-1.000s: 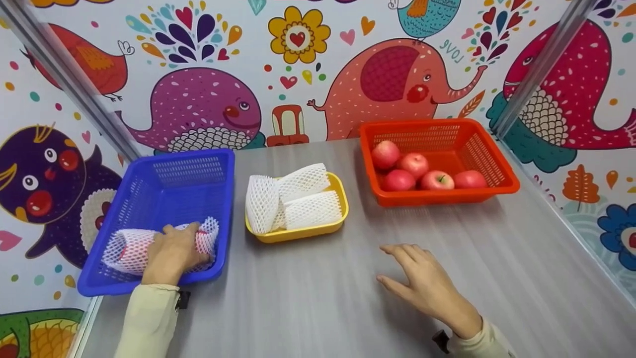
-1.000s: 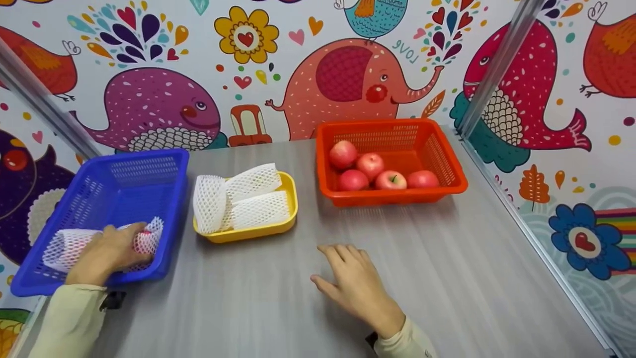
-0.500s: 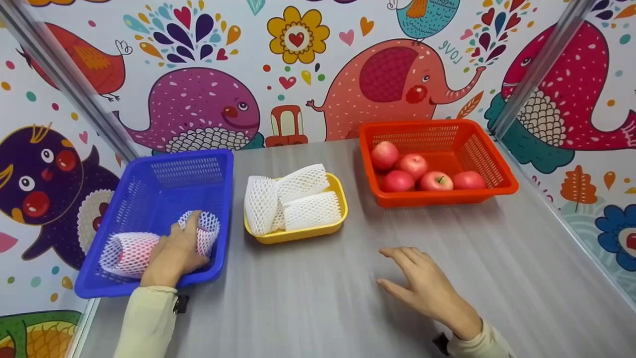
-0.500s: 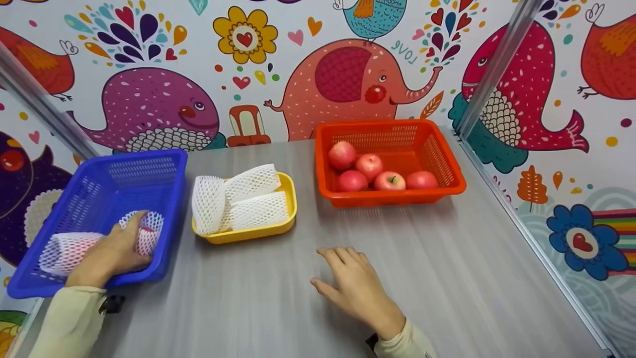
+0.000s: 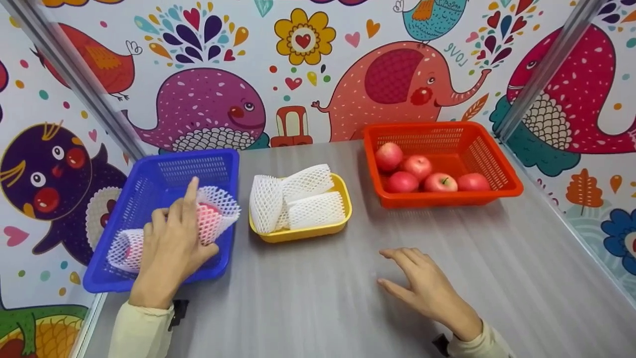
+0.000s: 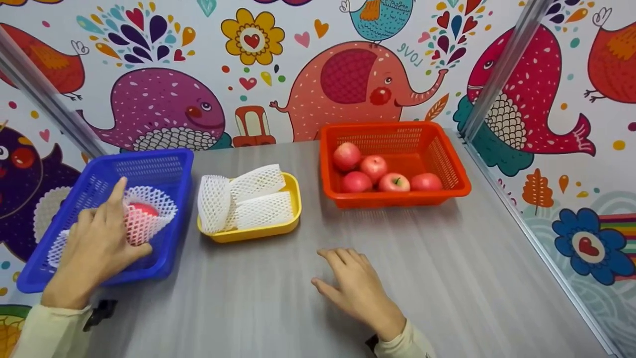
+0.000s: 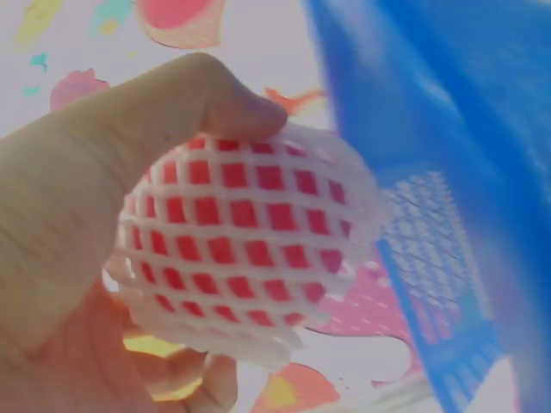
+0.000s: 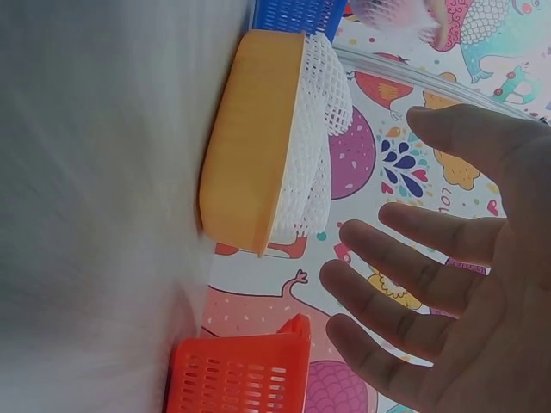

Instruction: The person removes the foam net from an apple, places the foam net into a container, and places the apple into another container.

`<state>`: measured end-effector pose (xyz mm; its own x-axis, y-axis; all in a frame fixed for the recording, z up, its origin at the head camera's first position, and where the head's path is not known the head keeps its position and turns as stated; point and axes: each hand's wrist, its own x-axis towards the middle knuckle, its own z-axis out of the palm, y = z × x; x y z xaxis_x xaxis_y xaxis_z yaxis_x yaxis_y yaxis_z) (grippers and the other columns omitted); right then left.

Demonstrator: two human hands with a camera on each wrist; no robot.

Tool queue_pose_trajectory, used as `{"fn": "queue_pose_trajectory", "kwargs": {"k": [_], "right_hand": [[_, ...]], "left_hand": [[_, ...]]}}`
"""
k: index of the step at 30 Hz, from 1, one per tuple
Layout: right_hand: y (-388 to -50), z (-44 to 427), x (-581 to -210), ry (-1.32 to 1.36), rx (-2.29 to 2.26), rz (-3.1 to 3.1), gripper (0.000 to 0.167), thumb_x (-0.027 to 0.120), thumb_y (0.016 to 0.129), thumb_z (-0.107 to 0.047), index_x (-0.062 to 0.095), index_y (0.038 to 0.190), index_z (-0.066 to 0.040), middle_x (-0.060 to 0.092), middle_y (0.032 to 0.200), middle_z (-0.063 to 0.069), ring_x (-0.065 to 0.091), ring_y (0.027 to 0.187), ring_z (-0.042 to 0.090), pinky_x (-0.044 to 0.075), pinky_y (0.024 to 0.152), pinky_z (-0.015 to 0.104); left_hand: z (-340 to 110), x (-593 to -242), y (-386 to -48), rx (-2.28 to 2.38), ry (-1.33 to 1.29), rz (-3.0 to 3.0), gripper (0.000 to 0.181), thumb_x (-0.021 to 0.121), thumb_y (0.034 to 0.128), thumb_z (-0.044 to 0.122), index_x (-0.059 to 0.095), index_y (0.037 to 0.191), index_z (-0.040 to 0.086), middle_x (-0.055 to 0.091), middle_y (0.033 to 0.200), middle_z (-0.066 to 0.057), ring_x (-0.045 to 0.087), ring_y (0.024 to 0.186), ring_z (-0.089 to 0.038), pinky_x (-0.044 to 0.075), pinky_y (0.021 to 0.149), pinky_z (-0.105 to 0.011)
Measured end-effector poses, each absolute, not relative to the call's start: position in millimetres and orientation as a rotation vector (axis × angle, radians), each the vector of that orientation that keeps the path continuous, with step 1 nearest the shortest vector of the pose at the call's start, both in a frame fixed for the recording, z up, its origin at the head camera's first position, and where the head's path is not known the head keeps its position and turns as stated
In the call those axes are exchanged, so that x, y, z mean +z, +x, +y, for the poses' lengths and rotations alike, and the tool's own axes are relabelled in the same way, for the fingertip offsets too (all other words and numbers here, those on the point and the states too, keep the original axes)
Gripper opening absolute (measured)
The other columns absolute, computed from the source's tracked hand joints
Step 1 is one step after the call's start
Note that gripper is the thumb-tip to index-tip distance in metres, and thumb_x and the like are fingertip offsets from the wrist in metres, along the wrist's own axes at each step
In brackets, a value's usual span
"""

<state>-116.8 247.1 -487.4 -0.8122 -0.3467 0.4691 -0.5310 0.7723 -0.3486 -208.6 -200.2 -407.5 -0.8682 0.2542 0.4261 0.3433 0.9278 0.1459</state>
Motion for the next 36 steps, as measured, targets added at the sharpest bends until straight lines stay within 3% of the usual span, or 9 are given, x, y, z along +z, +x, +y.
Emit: {"fn": "queue_pose_trajectory", "kwargs": {"k": [6, 9, 14, 18, 29, 36], "right_hand": [[-116.4, 246.0, -486.4, 0.656, 0.686, -2.617, 0.046, 0.083, 0.083, -0.031, 0.066, 0.123, -0.014, 0.066, 0.112, -0.005, 0.061, 0.101, 0.013, 0.053, 0.082, 0.039], [-114.9, 246.5, -486.7, 0.652, 0.694, -2.618, 0.046, 0.083, 0.083, -0.031, 0.067, 0.123, -0.014, 0.067, 0.111, -0.003, 0.061, 0.101, 0.013, 0.053, 0.082, 0.039], [-113.9, 246.7, -487.3, 0.660, 0.697, -2.598, 0.047, 0.083, 0.082, -0.031, 0.066, 0.123, -0.015, 0.067, 0.112, -0.005, 0.061, 0.102, 0.013, 0.053, 0.083, 0.039], [-113.1, 247.0, -488.2, 0.665, 0.699, -2.592, 0.047, 0.084, 0.082, -0.030, 0.066, 0.123, -0.016, 0.065, 0.113, -0.008, 0.061, 0.102, 0.013, 0.053, 0.082, 0.038], [-111.8, 247.8, -490.6, 0.682, 0.713, -2.590, 0.047, 0.084, 0.081, -0.029, 0.066, 0.122, -0.015, 0.066, 0.110, -0.008, 0.062, 0.100, 0.013, 0.053, 0.081, 0.039], [-111.9, 247.0, -490.5, 0.684, 0.718, -2.593, 0.046, 0.084, 0.081, -0.030, 0.066, 0.122, -0.015, 0.066, 0.110, -0.007, 0.061, 0.100, 0.012, 0.053, 0.081, 0.039]], "left_hand": [[-172.3, -399.7, -190.3, -0.341, -0.633, -2.642, 0.137, 0.093, 0.0574, 0.025, 0.005, 0.162, 0.017, 0.056, 0.129, -0.022, 0.050, 0.099, -0.044, 0.046, 0.079, -0.055], [-151.8, -406.2, -183.9, -0.357, -0.767, -2.655, 0.136, 0.094, 0.0541, 0.030, 0.012, 0.160, 0.011, 0.059, 0.124, -0.017, 0.050, 0.098, -0.038, 0.047, 0.080, -0.050], [-116.9, -432.2, -177.4, -0.327, -1.028, -2.648, 0.111, 0.091, 0.0511, 0.039, 0.043, 0.144, 0.001, 0.061, 0.118, -0.015, 0.052, 0.100, -0.034, 0.048, 0.082, -0.049], [-97.3, -452.9, -175.0, -0.319, -1.130, -2.702, 0.095, 0.089, 0.0506, 0.038, 0.054, 0.132, 0.002, 0.059, 0.118, -0.014, 0.050, 0.100, -0.032, 0.046, 0.081, -0.046], [-74.7, -490.1, -172.9, -0.413, -1.188, -2.845, 0.088, 0.089, 0.0535, 0.029, 0.054, 0.132, 0.011, 0.054, 0.123, -0.016, 0.046, 0.107, -0.032, 0.042, 0.092, -0.049], [-71.4, -497.1, -174.8, -0.410, -1.162, -2.910, 0.100, 0.088, 0.0589, 0.027, 0.044, 0.147, 0.013, 0.053, 0.134, -0.015, 0.045, 0.120, -0.037, 0.040, 0.097, -0.054]]}}
